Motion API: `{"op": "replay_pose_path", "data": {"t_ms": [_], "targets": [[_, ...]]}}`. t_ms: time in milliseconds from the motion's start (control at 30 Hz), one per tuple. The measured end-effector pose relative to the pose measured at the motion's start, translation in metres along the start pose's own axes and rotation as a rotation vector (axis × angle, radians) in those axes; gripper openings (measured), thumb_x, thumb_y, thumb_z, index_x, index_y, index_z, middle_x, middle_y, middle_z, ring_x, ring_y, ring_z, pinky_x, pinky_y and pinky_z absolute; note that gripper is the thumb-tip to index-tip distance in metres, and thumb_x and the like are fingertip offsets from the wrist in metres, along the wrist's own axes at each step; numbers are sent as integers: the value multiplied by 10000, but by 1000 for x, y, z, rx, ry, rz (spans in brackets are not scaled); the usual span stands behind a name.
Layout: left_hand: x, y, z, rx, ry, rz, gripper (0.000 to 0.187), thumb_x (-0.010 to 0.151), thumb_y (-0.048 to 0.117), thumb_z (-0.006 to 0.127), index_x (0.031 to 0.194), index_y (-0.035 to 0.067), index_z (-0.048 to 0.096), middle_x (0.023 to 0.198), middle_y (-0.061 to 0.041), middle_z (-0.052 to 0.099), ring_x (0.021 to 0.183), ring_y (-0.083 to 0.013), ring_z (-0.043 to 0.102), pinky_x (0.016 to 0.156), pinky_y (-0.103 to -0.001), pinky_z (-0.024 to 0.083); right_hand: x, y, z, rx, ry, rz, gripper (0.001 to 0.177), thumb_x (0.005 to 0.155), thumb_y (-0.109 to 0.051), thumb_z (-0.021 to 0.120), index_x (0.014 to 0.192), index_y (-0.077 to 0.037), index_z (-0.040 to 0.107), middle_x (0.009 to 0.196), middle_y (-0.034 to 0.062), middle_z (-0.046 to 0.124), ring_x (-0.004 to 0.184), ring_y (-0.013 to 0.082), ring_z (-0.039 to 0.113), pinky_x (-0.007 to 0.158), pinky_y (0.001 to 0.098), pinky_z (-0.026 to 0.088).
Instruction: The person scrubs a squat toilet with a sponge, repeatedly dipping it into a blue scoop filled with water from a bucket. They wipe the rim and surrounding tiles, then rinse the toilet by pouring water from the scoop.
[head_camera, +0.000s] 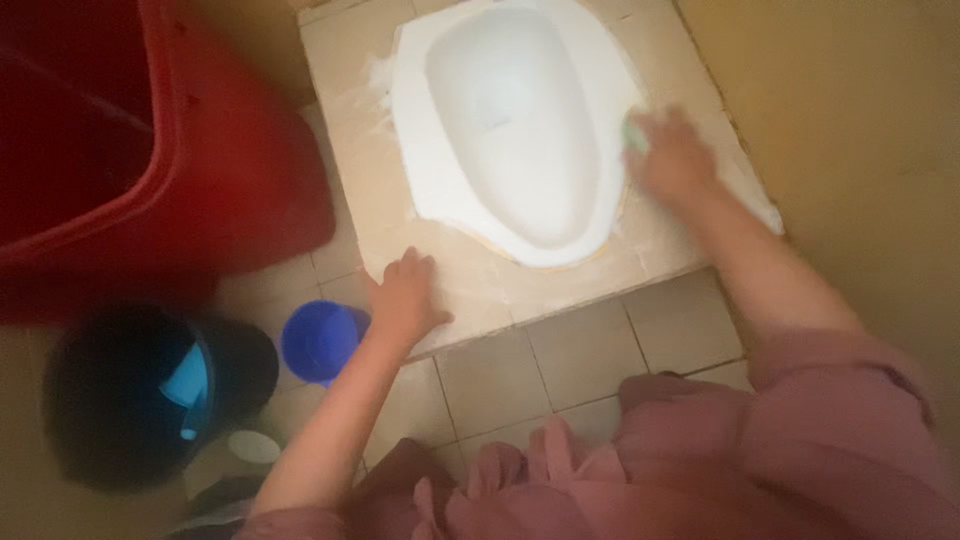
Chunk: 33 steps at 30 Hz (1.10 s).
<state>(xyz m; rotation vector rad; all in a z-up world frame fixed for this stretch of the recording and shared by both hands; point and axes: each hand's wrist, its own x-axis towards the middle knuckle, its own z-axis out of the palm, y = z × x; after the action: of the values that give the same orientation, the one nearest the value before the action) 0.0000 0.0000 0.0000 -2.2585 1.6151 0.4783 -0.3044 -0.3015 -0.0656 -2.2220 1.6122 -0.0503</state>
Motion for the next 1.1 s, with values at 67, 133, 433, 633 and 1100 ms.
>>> {"op": "replay_pose_path", "data": {"t_ms": [67, 133, 433, 633, 1100], "targets": [[-2, 5, -4, 26, -8, -2, 986, 676, 484, 896, 1497, 187, 437, 1638, -95, 315, 1441, -294, 391, 1129, -803, 126, 10, 3, -9, 18, 131, 7, 640, 978, -380, 674, 1572, -276, 460, 1658, 251, 291, 1463, 463, 372, 1133, 598, 385], [3, 8, -11, 67, -17, -13, 992, 662, 479, 904, 1486, 177, 440, 1617, -99, 330, 1410, -291, 419, 1116, -818, 107, 14, -3, -10, 19, 186, -60, 582, 979, -344, 677, 1529, -246, 512, 1612, 264, 355, 1404, 465, 434, 1098, 560, 429], [5, 8, -5, 71, -15, -11, 970, 652, 455, 911, 1463, 165, 466, 1595, -115, 370, 1376, -284, 461, 1092, -841, 70, 40, -26, 3, 84, 249, -121, 560, 942, -341, 728, 1469, -234, 573, 1523, 205, 458, 1352, 441, 486, 1067, 556, 454], [6, 5, -1, 55, 72, 12, 990, 602, 445, 928, 1438, 147, 489, 1582, -132, 385, 1356, -291, 476, 1084, -843, 68, 67, -24, -3, 134, 295, -22, 557, 958, -310, 695, 1485, -234, 529, 1560, 256, 358, 1324, 467, 460, 999, 569, 454], [11, 4, 11, 9, 7, -9, 998, 630, 419, 921, 1466, 151, 447, 1606, -135, 332, 1433, -317, 396, 1106, -816, 40, 130, -34, 10, -13, 215, -56, 615, 977, -367, 673, 1543, -265, 456, 1605, 270, 299, 1392, 476, 403, 1043, 588, 428]]}}
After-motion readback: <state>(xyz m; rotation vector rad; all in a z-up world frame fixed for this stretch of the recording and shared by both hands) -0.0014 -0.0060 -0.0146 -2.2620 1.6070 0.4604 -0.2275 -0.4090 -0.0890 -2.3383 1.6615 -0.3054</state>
